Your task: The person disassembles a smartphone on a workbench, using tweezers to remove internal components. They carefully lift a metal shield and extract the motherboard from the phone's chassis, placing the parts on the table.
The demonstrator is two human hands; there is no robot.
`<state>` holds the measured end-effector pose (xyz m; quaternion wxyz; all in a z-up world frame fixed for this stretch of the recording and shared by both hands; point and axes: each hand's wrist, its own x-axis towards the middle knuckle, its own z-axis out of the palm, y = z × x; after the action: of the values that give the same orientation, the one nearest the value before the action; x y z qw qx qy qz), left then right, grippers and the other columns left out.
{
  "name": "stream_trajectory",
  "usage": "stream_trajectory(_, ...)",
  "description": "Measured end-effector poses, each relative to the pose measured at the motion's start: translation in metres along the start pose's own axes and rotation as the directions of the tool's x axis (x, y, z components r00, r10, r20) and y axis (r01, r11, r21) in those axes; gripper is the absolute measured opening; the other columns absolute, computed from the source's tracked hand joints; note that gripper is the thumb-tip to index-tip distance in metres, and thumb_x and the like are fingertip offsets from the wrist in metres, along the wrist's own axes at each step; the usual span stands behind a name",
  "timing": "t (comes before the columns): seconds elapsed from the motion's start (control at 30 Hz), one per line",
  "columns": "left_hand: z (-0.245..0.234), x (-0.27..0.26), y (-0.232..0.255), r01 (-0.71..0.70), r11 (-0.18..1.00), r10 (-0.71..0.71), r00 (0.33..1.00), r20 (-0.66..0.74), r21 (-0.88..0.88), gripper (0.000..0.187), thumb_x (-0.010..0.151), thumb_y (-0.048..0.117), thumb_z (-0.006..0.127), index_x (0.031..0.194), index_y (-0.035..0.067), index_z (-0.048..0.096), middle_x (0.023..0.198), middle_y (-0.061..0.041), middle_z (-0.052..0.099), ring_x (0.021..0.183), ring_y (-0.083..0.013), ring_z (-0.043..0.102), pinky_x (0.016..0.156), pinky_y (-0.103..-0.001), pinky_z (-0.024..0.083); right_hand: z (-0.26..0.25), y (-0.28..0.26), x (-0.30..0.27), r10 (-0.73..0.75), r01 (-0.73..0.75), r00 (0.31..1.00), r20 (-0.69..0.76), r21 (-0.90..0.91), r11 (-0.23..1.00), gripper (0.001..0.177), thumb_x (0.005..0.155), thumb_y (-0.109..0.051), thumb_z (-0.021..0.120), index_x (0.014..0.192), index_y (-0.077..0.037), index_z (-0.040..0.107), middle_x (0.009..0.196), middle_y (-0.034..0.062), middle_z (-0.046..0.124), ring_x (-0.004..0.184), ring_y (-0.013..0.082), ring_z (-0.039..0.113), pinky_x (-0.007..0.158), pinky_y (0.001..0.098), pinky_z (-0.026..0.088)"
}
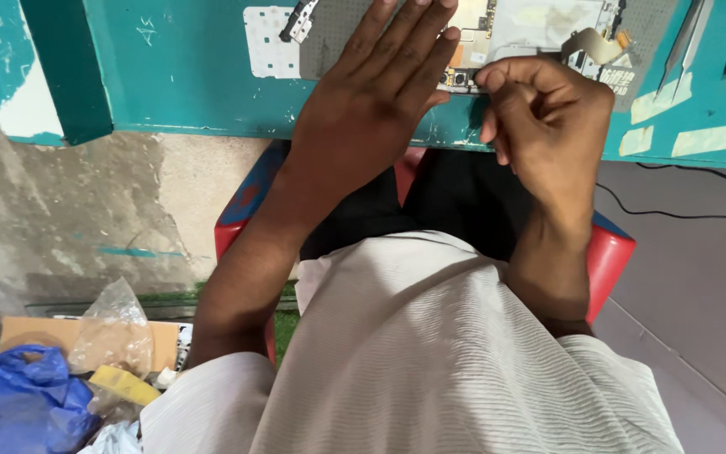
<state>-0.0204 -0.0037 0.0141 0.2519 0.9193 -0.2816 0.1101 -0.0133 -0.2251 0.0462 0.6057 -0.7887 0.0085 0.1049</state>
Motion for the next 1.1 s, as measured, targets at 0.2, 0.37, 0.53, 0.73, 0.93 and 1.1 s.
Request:
stream_trajectory(0.2, 0.004, -0.002, -0.003, -0.012, 1.000, 0.012, 1.000, 0.014, -0.004, 0.048, 0.116, 0.026, 0.064, 0.151, -0.005, 0.052, 0.163, -0.017, 0.040, 0.159, -0.0283, 0.032, 0.136, -0.047, 0.023, 0.002, -0.005, 0.000, -0.005, 0.005, 1.000, 0.006, -0.018, 1.000, 0.011, 0.110, 0.006, 0.062, 0.110, 0.010, 0.072, 0.073, 0.0092, 0.066, 0.050, 0.0068, 0.051, 0.045, 0.0208, 0.037)
stream_trajectory(0.37, 0.003, -0.001, -0.003, 0.000, 1.000, 0.001, 1.000, 0.017, -0.014, 0.049, 0.115, 0.026, 0.063, 0.152, -0.004, 0.053, 0.163, -0.016, 0.040, 0.158, -0.0278, 0.033, 0.135, -0.046, 0.023, 0.003, -0.009, 0.001, 0.025, -0.025, 1.000, -0.008, -0.012, 1.000, 0.011, 0.110, 0.003, 0.065, 0.109, 0.009, 0.073, 0.069, 0.0083, 0.066, 0.047, 0.0061, 0.049, 0.043, 0.0204, 0.034)
stream_trajectory(0.53, 0.003, 0.000, 0.000, 0.000, 1.000, 0.000, 1.000, 0.014, 0.001, 0.048, 0.116, 0.027, 0.063, 0.151, -0.005, 0.054, 0.163, -0.015, 0.042, 0.157, -0.0263, 0.034, 0.135, -0.045, 0.023, 0.004, -0.010, 0.002, 0.002, -0.002, 1.000, 0.004, -0.047, 0.999, 0.011, 0.109, 0.004, 0.064, 0.109, 0.009, 0.073, 0.070, 0.0082, 0.065, 0.048, 0.0058, 0.049, 0.043, 0.0205, 0.033)
stream_trajectory(0.73, -0.002, 0.000, 0.002, -0.012, 0.999, 0.011, 1.000, 0.025, 0.043, 0.047, 0.116, 0.027, 0.063, 0.150, -0.006, 0.055, 0.163, -0.016, 0.041, 0.159, -0.0270, 0.033, 0.136, -0.045, 0.023, 0.002, -0.013, 0.007, 0.064, -0.064, 0.998, 0.017, -0.025, 0.998, 0.012, 0.107, 0.005, 0.061, 0.104, 0.009, 0.073, 0.066, 0.0066, 0.064, 0.045, 0.0047, 0.047, 0.041, 0.0201, 0.032)
stream_trajectory(0.93, -0.007, 0.005, 0.003, 0.007, 0.999, -0.006, 0.999, 0.045, -0.039, 0.049, 0.112, 0.022, 0.067, 0.151, -0.006, 0.056, 0.163, -0.018, 0.043, 0.154, -0.0298, 0.035, 0.131, -0.048, 0.025, 0.001, -0.012, 0.007, 0.048, -0.047, 0.999, 0.022, -0.013, 0.999, 0.013, 0.106, 0.007, 0.060, 0.105, 0.009, 0.072, 0.066, 0.0057, 0.062, 0.047, 0.0051, 0.048, 0.043, 0.0206, 0.033)
stream_trajectory(1.1, -0.003, 0.003, 0.002, -0.015, 1.000, 0.015, 1.000, 0.012, 0.000, 0.049, 0.113, 0.023, 0.068, 0.150, -0.006, 0.056, 0.163, -0.017, 0.043, 0.156, -0.0287, 0.035, 0.133, -0.048, 0.025, 0.003, -0.016, 0.008, 0.091, -0.091, 0.996, 0.004, -0.028, 0.995, 0.012, 0.105, 0.003, 0.061, 0.101, 0.008, 0.072, 0.063, 0.0040, 0.061, 0.044, 0.0044, 0.047, 0.039, 0.0197, 0.032)
